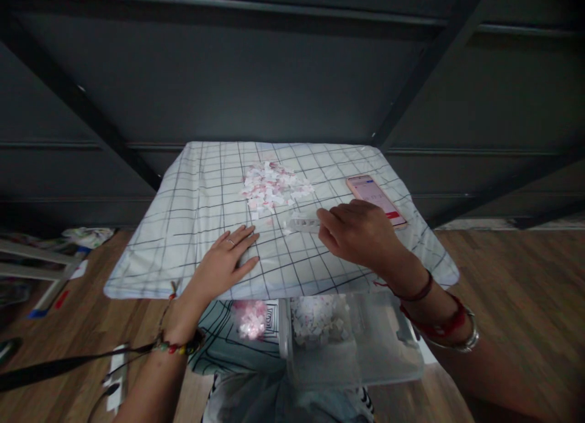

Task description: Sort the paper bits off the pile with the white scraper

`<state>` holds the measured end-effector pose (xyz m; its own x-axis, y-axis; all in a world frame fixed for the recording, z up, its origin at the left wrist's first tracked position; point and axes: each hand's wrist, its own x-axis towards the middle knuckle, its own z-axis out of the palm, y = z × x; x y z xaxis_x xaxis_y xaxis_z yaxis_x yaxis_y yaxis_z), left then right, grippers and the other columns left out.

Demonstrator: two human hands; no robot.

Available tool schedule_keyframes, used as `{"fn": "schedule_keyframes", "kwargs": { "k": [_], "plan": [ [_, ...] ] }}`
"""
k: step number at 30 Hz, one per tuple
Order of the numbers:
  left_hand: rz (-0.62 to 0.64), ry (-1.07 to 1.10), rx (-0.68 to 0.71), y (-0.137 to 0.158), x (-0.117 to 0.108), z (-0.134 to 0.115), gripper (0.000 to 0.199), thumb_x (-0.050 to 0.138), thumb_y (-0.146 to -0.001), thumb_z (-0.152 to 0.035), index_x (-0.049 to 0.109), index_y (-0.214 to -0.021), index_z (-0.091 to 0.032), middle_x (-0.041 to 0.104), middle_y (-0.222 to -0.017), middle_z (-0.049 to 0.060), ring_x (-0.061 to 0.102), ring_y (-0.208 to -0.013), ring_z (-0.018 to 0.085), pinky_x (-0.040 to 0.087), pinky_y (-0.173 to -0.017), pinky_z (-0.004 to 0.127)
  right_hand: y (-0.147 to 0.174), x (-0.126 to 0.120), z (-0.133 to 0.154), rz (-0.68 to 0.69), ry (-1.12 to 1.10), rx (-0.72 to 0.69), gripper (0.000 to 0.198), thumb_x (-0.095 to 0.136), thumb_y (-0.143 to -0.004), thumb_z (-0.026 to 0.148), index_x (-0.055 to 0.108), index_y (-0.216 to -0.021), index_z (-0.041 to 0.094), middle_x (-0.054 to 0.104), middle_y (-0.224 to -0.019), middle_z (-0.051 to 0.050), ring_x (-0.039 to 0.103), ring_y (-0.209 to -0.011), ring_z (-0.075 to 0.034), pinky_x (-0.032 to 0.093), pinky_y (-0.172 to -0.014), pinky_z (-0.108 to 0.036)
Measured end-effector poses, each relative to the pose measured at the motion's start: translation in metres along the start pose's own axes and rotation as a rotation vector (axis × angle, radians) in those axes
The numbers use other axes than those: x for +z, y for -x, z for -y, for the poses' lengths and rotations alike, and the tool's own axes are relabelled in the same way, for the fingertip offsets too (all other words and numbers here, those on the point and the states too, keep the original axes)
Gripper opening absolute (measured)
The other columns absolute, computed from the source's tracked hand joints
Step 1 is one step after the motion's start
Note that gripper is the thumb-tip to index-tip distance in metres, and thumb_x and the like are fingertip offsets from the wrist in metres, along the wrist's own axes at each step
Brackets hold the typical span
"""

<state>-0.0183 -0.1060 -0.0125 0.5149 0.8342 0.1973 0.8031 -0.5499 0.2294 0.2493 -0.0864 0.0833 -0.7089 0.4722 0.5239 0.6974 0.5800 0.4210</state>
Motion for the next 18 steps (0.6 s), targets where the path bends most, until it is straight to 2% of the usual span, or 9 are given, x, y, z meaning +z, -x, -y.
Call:
{"fn": "schedule_keyframes", "kwargs": {
  "k": [7, 18],
  "plan": [
    [0.001, -0.003, -0.012, -0.001, -0.001, -0.001, 0.047, 0.035, -0.092, -0.044, 0.046, -0.127, -0.015, 0.044, -0.137, 0.011, 0.037, -0.129, 0.027, 0.031, -0.104, 0.05, 0.006, -0.007, 0.0, 0.033, -0.013, 0.002, 0.019, 0.042, -0.076, 0.013, 0.056, -0.063, 0.017, 0.05, -0.047, 0.001, 0.035, -0.046, -0.012, 0.024, -0.052, -0.028],
    [-0.008, 0.005, -0.024, -0.001, -0.001, 0.0, 0.047, 0.035, -0.092, -0.044, 0.048, -0.126, -0.014, 0.045, -0.136, 0.011, 0.038, -0.128, 0.027, 0.031, -0.104, 0.049, 0.015, -0.027, -0.004, 0.047, 0.01, 0.009, 0.021, 0.044, -0.076, 0.015, 0.054, -0.058, 0.018, 0.051, -0.046, 0.002, 0.039, -0.044, -0.012, 0.028, -0.051, -0.026]
  ]
}}
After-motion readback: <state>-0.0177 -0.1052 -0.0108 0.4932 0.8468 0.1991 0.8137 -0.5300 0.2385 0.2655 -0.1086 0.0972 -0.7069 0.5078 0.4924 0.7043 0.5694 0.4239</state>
